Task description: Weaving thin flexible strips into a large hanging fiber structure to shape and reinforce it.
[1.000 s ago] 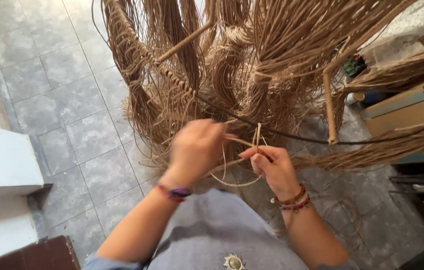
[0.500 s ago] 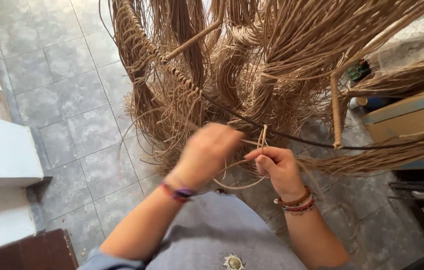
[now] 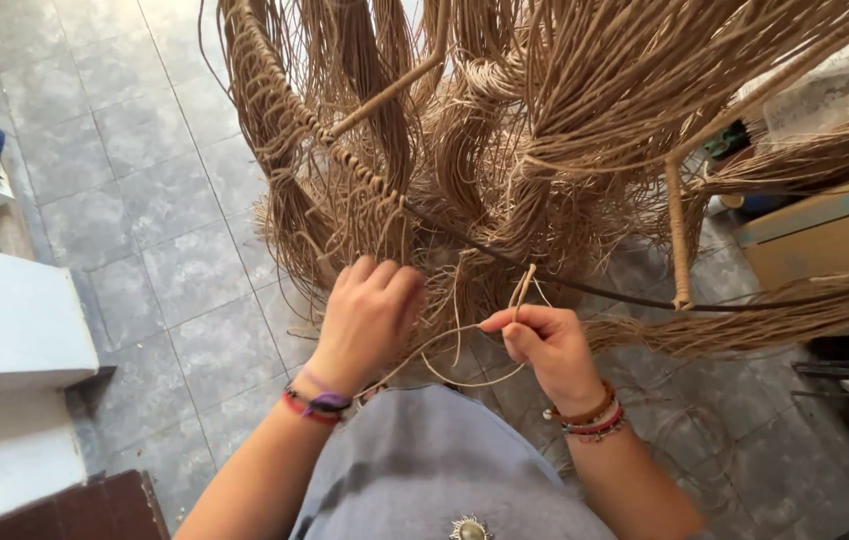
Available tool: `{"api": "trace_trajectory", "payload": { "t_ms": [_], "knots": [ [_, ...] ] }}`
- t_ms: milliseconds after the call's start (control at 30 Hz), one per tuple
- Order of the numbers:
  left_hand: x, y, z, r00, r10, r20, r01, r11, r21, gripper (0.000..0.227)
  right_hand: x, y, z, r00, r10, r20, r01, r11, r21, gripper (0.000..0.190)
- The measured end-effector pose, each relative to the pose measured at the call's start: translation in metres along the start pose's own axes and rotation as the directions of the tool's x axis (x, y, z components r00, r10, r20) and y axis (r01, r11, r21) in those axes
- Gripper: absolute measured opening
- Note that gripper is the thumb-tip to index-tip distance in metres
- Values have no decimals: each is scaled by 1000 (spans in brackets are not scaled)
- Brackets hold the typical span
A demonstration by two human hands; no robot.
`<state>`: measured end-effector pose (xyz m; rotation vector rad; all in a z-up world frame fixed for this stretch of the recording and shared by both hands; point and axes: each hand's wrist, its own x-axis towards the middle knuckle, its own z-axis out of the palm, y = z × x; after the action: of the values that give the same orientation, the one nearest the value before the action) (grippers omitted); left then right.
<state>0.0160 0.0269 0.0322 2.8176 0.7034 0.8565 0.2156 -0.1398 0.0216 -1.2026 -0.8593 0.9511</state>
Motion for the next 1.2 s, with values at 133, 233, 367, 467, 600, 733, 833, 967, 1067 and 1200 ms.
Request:
{"api": "trace_trajectory", "payload": {
  "t_ms": [133,233,367,467,600,733,833,967,1067,1200],
  "knots": [
    [22,32,-20,980,148,-130,-187,904,-385,50,1,2,18,998,-3,-59,3,1000,-10,21],
    [32,40,4,928,224,-298,-352,791,-501,36,4,3,22,984,-59,-166,47,996,-76,22],
    [30,59,30,909,92,-406,-364,648,-669,26,-2,8,26,974,-76,-214,121,972,203,25],
    [44,68,24,935,-81,-347,-265,493,-829,27,-1,2,39,956,9,-292,63,970,233,13],
    [78,79,1,943,-316,-104,-63,138,-988,46,3,-16,60,942,-223,-249,216,975,-57,7],
    [116,72,9,833,-354,425,172,-564,-808,36,4,15,49,911,-303,-280,266,950,-162,11],
    [131,63,9,830,-314,461,54,-778,-626,45,-2,20,46,924,-286,-255,233,948,-216,9],
    [139,56,18,833,-353,425,-52,-815,-576,50,-2,18,52,917,-291,-274,235,947,-219,16],
    [143,54,29,849,-344,401,-86,-839,-538,49,-5,24,51,908,-300,-291,227,938,-261,26],
    [152,43,41,802,-386,455,-138,-862,-488,48,-8,32,48,901,-309,-303,206,922,-327,28]
  ]
}}
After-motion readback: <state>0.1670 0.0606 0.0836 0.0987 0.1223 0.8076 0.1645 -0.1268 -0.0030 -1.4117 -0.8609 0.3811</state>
